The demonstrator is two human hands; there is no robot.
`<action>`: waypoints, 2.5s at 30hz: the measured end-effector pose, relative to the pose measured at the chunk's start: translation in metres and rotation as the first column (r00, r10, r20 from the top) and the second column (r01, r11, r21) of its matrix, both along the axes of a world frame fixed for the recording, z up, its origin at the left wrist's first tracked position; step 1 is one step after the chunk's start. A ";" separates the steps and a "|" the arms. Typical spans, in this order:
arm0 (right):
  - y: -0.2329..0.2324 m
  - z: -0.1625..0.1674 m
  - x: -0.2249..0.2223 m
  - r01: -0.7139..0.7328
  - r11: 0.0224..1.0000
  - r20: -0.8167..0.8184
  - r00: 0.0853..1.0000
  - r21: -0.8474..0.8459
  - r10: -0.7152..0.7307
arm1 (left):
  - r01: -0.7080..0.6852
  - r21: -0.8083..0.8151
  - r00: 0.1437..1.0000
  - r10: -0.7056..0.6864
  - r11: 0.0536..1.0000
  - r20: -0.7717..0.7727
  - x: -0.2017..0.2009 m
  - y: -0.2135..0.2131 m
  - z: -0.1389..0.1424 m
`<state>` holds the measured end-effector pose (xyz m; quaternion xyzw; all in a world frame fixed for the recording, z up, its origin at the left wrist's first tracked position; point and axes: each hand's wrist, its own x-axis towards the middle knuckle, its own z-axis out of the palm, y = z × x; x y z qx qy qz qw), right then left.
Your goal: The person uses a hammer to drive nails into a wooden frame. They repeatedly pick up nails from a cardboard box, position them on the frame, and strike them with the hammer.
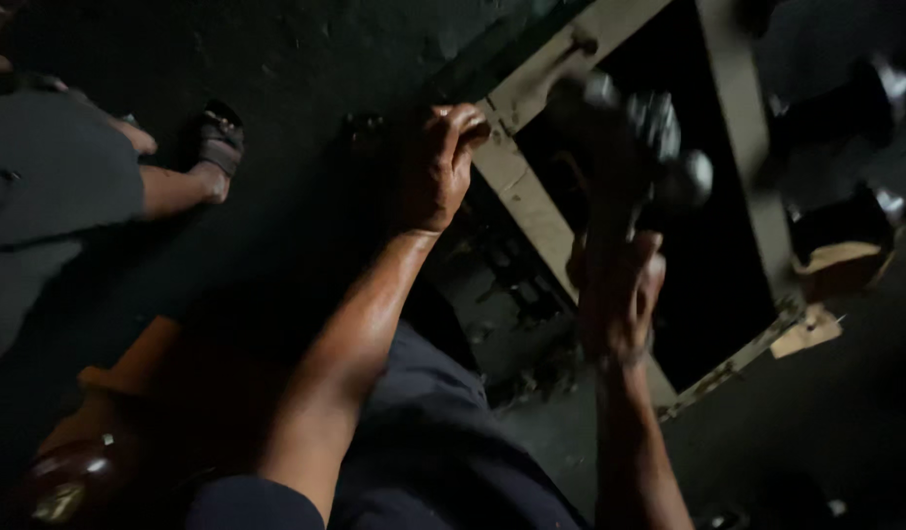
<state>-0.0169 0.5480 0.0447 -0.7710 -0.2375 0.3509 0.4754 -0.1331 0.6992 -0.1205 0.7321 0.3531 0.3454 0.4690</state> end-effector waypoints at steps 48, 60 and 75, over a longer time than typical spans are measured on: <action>0.045 -0.152 0.007 0.233 0.900 0.712 0.693 -0.368 0.112 | -0.419 -0.257 0.900 0.363 0.871 -0.240 -0.002 -0.034 0.014; 0.052 -0.149 0.006 0.177 0.911 0.684 0.716 -0.371 0.139 | -0.392 -0.337 0.920 0.367 0.856 -0.139 0.021 -0.050 0.004; 0.045 -0.159 0.006 0.140 0.917 0.660 0.734 -0.374 0.158 | -0.216 -0.033 0.976 0.214 0.976 -0.045 0.018 -0.067 -0.030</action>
